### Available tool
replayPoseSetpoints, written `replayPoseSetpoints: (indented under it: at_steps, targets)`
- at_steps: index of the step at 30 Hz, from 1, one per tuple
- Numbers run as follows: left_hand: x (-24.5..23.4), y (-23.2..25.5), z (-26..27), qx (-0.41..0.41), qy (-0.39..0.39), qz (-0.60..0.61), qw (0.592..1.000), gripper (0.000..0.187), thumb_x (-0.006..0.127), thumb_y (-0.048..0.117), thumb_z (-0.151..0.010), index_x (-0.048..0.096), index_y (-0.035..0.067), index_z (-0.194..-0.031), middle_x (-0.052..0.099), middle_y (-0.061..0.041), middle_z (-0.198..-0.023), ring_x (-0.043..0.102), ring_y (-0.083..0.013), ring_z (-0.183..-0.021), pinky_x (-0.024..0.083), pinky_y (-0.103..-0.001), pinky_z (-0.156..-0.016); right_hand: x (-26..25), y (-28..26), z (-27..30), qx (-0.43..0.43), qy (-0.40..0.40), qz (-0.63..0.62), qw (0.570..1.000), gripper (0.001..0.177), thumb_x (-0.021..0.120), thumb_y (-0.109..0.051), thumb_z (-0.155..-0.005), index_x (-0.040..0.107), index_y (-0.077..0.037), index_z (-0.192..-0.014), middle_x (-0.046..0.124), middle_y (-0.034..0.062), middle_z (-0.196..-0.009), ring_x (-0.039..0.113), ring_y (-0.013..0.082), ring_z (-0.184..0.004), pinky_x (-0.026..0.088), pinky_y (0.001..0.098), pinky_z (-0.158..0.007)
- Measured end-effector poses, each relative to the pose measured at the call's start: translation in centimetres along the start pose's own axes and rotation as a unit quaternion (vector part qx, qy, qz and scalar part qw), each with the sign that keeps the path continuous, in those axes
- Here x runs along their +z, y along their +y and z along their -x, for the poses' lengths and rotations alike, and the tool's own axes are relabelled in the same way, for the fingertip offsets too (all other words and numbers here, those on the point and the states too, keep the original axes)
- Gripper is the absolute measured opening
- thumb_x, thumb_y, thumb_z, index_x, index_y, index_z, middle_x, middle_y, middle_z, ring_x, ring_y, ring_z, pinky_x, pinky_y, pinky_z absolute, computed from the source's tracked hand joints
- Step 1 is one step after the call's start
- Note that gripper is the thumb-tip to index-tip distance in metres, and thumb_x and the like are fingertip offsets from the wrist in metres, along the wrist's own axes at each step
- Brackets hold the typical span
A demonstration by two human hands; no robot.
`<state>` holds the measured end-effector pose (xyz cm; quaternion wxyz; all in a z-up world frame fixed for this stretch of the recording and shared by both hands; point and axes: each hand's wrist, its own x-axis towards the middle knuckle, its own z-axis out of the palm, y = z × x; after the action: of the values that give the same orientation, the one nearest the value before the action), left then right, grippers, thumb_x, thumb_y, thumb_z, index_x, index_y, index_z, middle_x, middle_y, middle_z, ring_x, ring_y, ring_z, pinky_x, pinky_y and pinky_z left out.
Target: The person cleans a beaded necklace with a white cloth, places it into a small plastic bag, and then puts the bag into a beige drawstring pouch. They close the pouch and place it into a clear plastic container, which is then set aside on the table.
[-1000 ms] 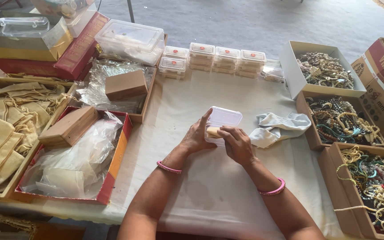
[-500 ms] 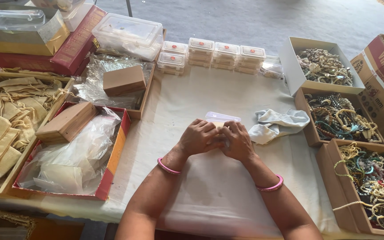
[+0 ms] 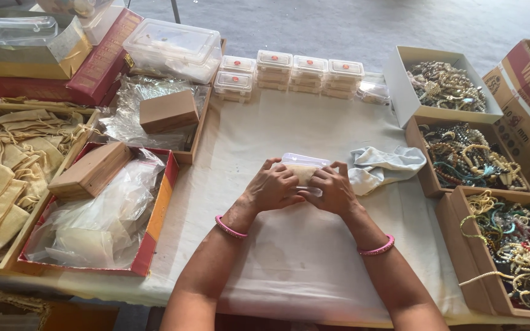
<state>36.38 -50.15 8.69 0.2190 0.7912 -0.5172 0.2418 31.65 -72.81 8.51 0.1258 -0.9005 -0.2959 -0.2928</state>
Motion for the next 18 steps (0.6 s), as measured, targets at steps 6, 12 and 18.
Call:
replayPoseSetpoints:
  at_steps: [6,12,18]
  targets:
    - [1.5,-1.1,1.1,-0.010,-0.002,-0.046,0.999,0.039,0.077,0.049,-0.086,0.071,0.011,-0.093,0.068,-0.003,-0.092,0.066,-0.0214,-0.103,0.038,-0.047,-0.115,-0.9,-0.2,0.2,-0.026,0.064,0.009,0.998,0.032,0.084,-0.039,-0.076,0.070,-0.012,-0.084,0.067,0.0029,-0.089,0.066,0.0236,-0.088,0.040,0.0439,-0.088]
    - [-0.5,-0.7,0.8,-0.031,0.078,-0.053,0.995,0.069,0.079,0.065,-0.075,0.065,0.009,-0.113,0.067,-0.011,-0.112,0.061,-0.0267,-0.114,0.038,-0.046,-0.111,0.1,0.8,1.7,-0.021,0.110,0.001,0.994,0.037,0.085,-0.040,-0.086,0.067,-0.010,-0.097,0.067,0.0069,-0.101,0.065,0.0281,-0.099,0.045,0.0440,-0.093]
    - [-0.6,-0.7,0.6,-0.081,0.040,0.000,0.996,0.113,0.078,0.075,-0.063,0.045,0.013,-0.152,0.066,-0.009,-0.126,0.062,-0.0255,-0.122,0.031,-0.052,-0.123,-1.7,-0.5,0.0,-0.012,0.133,0.038,0.990,0.071,0.083,-0.047,-0.076,0.064,0.001,-0.124,0.068,0.0130,-0.115,0.066,0.0281,-0.108,0.041,0.0552,-0.109]
